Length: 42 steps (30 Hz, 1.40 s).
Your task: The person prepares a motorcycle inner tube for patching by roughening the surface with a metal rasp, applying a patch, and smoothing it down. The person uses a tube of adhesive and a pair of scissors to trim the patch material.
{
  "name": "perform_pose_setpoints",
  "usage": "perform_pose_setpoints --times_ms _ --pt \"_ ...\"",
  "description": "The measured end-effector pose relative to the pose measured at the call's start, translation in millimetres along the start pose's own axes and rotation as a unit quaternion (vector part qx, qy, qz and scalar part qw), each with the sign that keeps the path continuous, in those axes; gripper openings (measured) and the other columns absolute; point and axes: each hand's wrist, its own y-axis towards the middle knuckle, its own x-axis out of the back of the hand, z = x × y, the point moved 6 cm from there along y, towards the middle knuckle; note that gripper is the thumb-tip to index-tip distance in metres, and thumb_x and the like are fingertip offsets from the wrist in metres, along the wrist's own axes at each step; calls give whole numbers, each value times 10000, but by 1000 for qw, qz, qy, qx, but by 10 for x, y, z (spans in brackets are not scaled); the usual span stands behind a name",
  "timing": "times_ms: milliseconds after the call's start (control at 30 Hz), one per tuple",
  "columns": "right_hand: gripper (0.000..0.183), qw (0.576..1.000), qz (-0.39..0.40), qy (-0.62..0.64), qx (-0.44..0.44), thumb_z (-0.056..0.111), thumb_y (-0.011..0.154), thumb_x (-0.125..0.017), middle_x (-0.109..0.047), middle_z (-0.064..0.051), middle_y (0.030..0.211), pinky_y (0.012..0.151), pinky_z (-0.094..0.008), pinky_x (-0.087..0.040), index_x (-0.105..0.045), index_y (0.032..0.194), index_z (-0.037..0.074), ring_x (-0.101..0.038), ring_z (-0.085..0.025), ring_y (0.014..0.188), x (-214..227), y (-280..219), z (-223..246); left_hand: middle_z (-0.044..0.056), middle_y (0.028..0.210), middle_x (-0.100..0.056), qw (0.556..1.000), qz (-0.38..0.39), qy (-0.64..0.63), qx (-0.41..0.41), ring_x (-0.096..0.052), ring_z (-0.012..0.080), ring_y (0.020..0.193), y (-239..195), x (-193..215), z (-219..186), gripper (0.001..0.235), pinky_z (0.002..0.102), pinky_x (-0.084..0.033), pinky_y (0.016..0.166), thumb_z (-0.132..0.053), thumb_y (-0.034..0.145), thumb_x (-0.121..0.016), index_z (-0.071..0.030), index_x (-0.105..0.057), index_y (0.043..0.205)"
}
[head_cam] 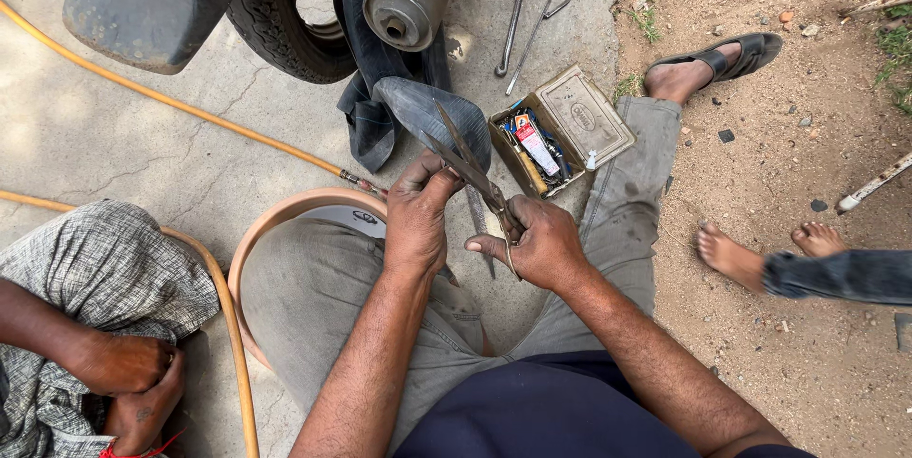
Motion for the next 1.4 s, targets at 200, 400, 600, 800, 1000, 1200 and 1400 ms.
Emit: perform_pose_setpoints --times_ms 200,400,600,800,1000,1200,1400 --pt "630 1000 9 -2 -6 612 645 -882 -521 -18 569 466 -356 -472 -495 653 116 -552 -156 516 -51 -5 -32 28 1027 -688 1000 -6 4 12 -658 142 1035 -25 -26 -50 131 366 -533 1026 -107 989 -668 -16 -728 1061" --pt "602 1000 -16 10 13 553 695 -888 -507 -7 554 464 -338 -451 -497 644 98 -528 -135 495 -73 -25 -83 24 976 -637 1000 -11 18 10 -648 141 1005 -6 5 -42 108 369 -545 1021 -103 981 -705 -4 -726 1019" --pt "492 990 15 136 -34 451 771 -879 -545 5 607 510 -309 -453 -560 710 81 -516 -99 557 -128 -58 -211 24 982 -644 999 -32 1 21 -643 133 989 -14 27 4 110 343 -534 982 -118 955 -716 -15 -723 996" --pt "455 983 50 166 -65 406 765 -888 -574 -20 664 556 -309 -481 -572 760 79 -555 -103 605 -296 -164 -233 52 1006 -705 992 -89 -69 63 -663 152 974 4 89 28 183 351 -552 931 -150 921 -753 -17 -714 1040" --pt "472 987 25 153 -28 414 780 -890 -580 -29 674 581 -320 -490 -566 772 72 -568 -140 621 -451 -255 -56 55 1021 -722 987 -97 -106 72 -673 158 986 2 86 7 212 361 -548 932 -165 912 -752 -21 -710 1061" --pt "484 992 4 119 -27 427 766 -890 -550 -35 648 533 -346 -473 -549 763 82 -562 -152 589 -468 -160 58 69 1031 -722 987 -91 -113 72 -674 167 997 -21 76 14 203 355 -539 949 -153 928 -752 -9 -710 1065" --pt "544 997 -32 71 -18 465 711 -916 -523 -25 611 519 -360 -460 -528 731 83 -544 -175 563 -308 0 91 73 992 -721 994 -68 -63 50 -695 187 956 14 98 30 167 364 -560 941 -108 932 -751 27 -714 1024"
